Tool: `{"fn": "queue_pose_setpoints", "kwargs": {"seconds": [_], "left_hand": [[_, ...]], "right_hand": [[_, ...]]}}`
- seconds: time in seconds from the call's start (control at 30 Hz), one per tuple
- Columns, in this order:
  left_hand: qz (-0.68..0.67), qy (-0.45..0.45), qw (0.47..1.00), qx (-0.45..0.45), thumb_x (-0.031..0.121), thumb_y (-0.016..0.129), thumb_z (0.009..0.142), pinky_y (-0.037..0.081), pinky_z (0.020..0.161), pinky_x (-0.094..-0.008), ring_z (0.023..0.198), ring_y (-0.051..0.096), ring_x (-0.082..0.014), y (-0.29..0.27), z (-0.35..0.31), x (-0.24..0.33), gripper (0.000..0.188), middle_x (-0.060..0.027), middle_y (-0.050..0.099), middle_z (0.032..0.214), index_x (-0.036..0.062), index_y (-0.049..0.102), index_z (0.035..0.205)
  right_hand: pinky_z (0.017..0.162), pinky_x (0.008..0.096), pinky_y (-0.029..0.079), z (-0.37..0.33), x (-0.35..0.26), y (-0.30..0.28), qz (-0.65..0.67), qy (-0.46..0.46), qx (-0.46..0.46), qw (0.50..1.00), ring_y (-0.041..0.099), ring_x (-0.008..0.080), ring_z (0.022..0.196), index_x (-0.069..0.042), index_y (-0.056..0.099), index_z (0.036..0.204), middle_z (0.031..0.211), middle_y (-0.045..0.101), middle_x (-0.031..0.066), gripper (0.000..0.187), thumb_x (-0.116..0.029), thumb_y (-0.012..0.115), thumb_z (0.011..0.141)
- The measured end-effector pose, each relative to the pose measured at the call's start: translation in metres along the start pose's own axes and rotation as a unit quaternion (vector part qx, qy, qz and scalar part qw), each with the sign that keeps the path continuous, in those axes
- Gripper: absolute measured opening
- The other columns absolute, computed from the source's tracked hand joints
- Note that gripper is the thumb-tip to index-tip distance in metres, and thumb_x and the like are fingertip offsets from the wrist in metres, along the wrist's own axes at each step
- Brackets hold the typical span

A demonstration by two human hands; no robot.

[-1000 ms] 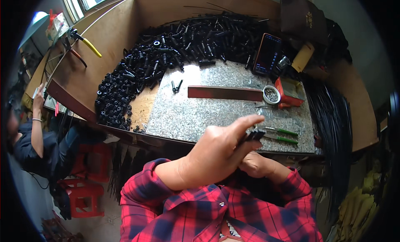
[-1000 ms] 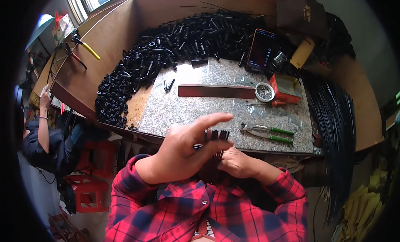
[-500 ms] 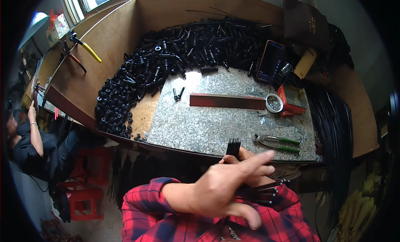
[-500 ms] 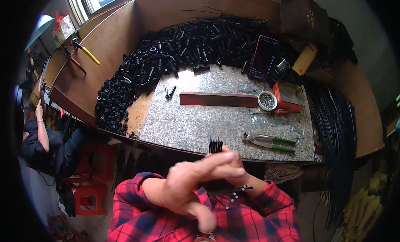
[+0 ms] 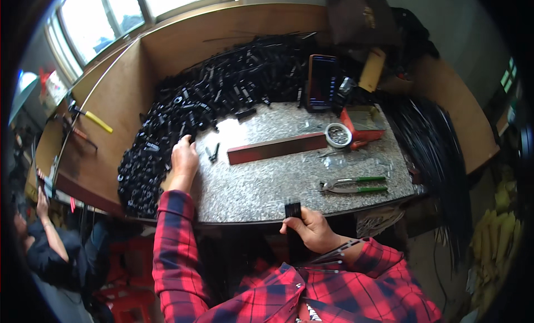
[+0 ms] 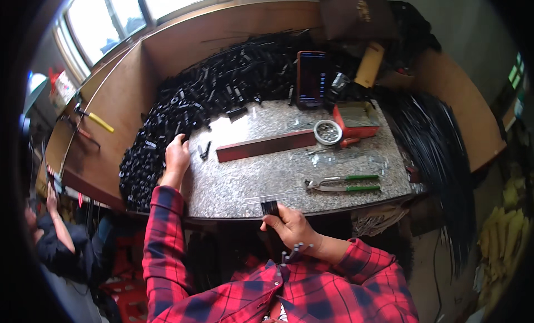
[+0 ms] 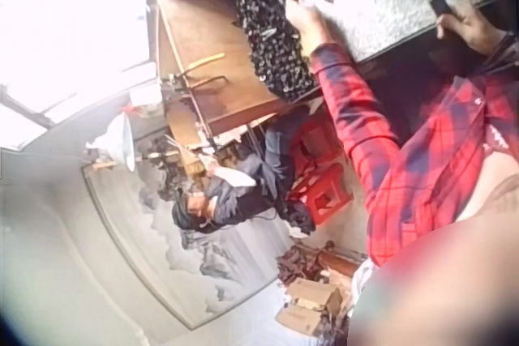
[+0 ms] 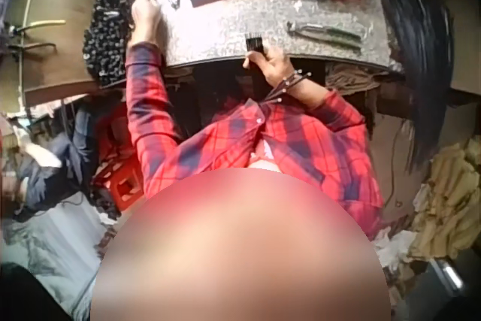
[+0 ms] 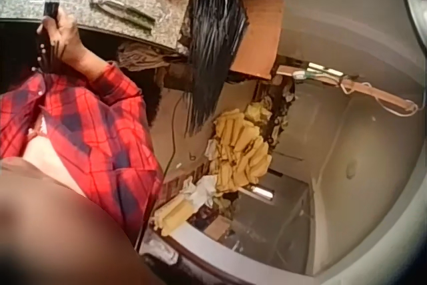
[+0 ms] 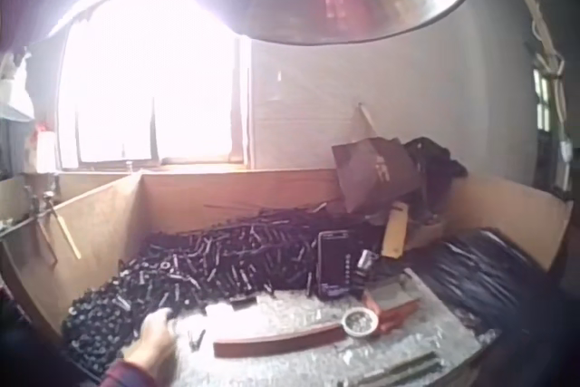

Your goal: Assembling plastic connectors and housings onto bundles of electrical cables at a manufacturing workbench.

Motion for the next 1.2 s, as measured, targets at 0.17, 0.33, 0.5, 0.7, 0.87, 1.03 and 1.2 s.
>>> {"fn": "queue_pose_setpoints", "kwargs": {"seconds": [0.17,0.33,0.5,0.7,0.87,1.03,1.2], "left_hand": [[-0.034,0.026,0.999,0.002,0.008,0.058,0.081,0.049,0.081,-0.0423,0.095,0.061,-0.0372,0.015,0.016,0.001,0.026,-0.0211,0.064,0.100,0.0039,0.061,0.106],[0.005,0.074,0.997,-0.004,0.000,0.052,0.079,0.049,0.075,-0.0418,0.087,0.061,-0.0357,0.018,0.021,0.001,0.019,-0.0167,0.063,0.092,0.0043,0.066,0.091],[0.001,0.120,0.990,0.070,0.001,0.051,0.083,0.048,0.068,-0.0407,0.077,0.059,-0.0359,0.003,0.021,0.000,0.013,-0.0157,0.059,0.085,0.0032,0.063,0.086],[-0.093,0.178,0.980,-0.013,-0.001,0.055,0.083,0.045,0.064,-0.0397,0.072,0.058,-0.0346,-0.055,-0.014,0.073,0.006,-0.0166,0.058,0.080,-0.0009,0.061,0.081],[-0.142,0.198,0.968,-0.067,-0.002,0.060,0.081,0.047,0.063,-0.0335,0.070,0.061,-0.0299,-0.050,-0.085,0.091,0.004,-0.0158,0.062,0.078,0.0002,0.063,0.082],[-0.151,0.145,0.978,0.006,0.000,0.059,0.084,0.046,0.063,-0.0321,0.070,0.062,-0.0281,-0.039,-0.098,0.086,0.011,-0.0165,0.064,0.080,0.0008,0.065,0.093],[-0.337,-0.012,0.941,-0.008,0.008,0.053,0.092,0.049,0.061,-0.0311,0.069,0.062,-0.0186,-0.033,-0.117,0.112,0.015,-0.0125,0.063,0.079,0.0002,0.062,0.101]], "right_hand": [[0.064,0.0294,0.048,0.002,0.006,0.001,0.000,-0.032,0.001,0.999,0.063,0.0170,0.070,-0.002,0.057,0.085,0.073,0.062,0.0074,0.025,-0.026,0.054,0.094],[0.068,0.0256,0.046,0.004,0.007,-0.001,0.016,-0.021,-0.007,1.000,0.059,0.0091,0.074,-0.003,0.057,0.087,0.076,0.064,0.0026,0.025,-0.027,0.053,0.095],[0.068,0.0257,0.046,0.006,0.003,0.000,0.015,-0.011,-0.013,1.000,0.059,0.0106,0.073,-0.004,0.057,0.087,0.075,0.064,0.0032,0.026,-0.028,0.053,0.095],[0.066,0.0267,0.046,0.003,0.001,-0.003,0.024,-0.027,-0.015,0.999,0.060,0.0116,0.071,-0.003,0.057,0.088,0.075,0.064,0.0036,0.026,-0.028,0.054,0.095],[0.064,0.0291,0.047,0.008,0.006,-0.003,0.014,-0.053,0.000,0.999,0.060,0.0124,0.069,-0.001,0.056,0.087,0.072,0.062,0.0061,0.021,-0.021,0.057,0.093],[0.071,0.0255,0.047,0.013,0.003,-0.006,0.034,0.011,-0.027,0.999,0.060,0.0092,0.074,-0.001,0.058,0.085,0.077,0.065,0.0034,0.021,-0.020,0.057,0.093],[0.072,0.0250,0.045,0.016,0.008,-0.005,0.012,0.016,-0.047,0.999,0.058,0.0087,0.075,-0.003,0.057,0.086,0.077,0.064,0.0021,0.021,-0.022,0.056,0.094]]}}
Point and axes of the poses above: each hand's wrist, its own z-axis towards the middle knuckle, its own y-axis out of the palm, x = y × z, the point moved 3 cm from there along z, towards the middle knuckle
